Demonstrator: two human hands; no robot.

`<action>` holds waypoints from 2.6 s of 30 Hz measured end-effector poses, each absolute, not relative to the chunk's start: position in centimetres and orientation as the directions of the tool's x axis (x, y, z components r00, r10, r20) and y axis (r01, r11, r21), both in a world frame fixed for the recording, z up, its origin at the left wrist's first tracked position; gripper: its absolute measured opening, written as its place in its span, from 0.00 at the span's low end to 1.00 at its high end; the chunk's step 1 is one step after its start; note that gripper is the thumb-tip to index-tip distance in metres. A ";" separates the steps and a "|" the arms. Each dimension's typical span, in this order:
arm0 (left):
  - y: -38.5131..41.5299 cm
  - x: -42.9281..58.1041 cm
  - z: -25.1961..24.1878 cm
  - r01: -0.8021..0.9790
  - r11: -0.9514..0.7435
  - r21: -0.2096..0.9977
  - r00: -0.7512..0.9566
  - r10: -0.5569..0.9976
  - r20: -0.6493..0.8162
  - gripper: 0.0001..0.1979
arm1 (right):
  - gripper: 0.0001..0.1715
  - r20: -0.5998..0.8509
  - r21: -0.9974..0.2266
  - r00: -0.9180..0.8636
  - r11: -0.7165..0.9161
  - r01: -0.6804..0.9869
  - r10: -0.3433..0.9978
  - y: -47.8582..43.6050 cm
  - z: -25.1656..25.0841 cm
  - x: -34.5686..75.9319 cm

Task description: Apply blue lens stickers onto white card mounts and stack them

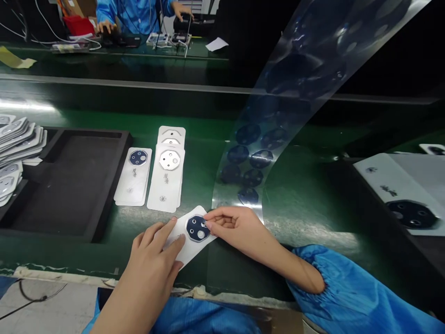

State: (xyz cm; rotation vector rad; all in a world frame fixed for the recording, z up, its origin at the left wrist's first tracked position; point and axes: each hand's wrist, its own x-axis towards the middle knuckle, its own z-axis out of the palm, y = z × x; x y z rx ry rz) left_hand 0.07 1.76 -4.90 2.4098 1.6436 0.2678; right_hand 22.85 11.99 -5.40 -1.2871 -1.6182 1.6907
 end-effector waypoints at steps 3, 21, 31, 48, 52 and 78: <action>1.8 0.2 -4.7 0.902 -0.332 0.277 0.344 0.939 0.007 0.26 | 0.16 -0.299 -0.942 -0.444 -0.187 0.278 0.845 12.1 -5.5 22.8; 2.9 2.1 -4.2 0.950 -0.084 0.301 0.138 0.977 -0.163 0.32 | 0.17 0.328 -0.371 -0.677 0.749 0.549 0.659 10.5 -6.4 22.5; 3.1 2.0 -4.7 0.862 -0.018 0.507 0.112 0.982 -0.155 0.29 | 0.41 0.141 -0.249 -0.874 0.871 0.423 0.465 9.9 -7.0 22.3; 4.1 0.7 -7.3 0.899 -0.102 0.426 0.183 0.971 -0.154 0.34 | 0.39 0.233 -0.087 -0.885 0.915 0.394 0.403 10.9 -8.2 22.4; 4.0 0.7 -6.9 0.901 -0.120 0.417 0.184 0.976 -0.117 0.35 | 0.51 0.402 -0.043 -0.869 0.954 0.297 0.289 11.1 -9.7 22.4; 5.0 -4.2 -0.1 0.813 0.300 0.500 -0.420 0.896 0.145 0.24 | 0.45 0.351 -0.123 -0.723 0.795 0.594 0.595 10.4 -8.7 23.2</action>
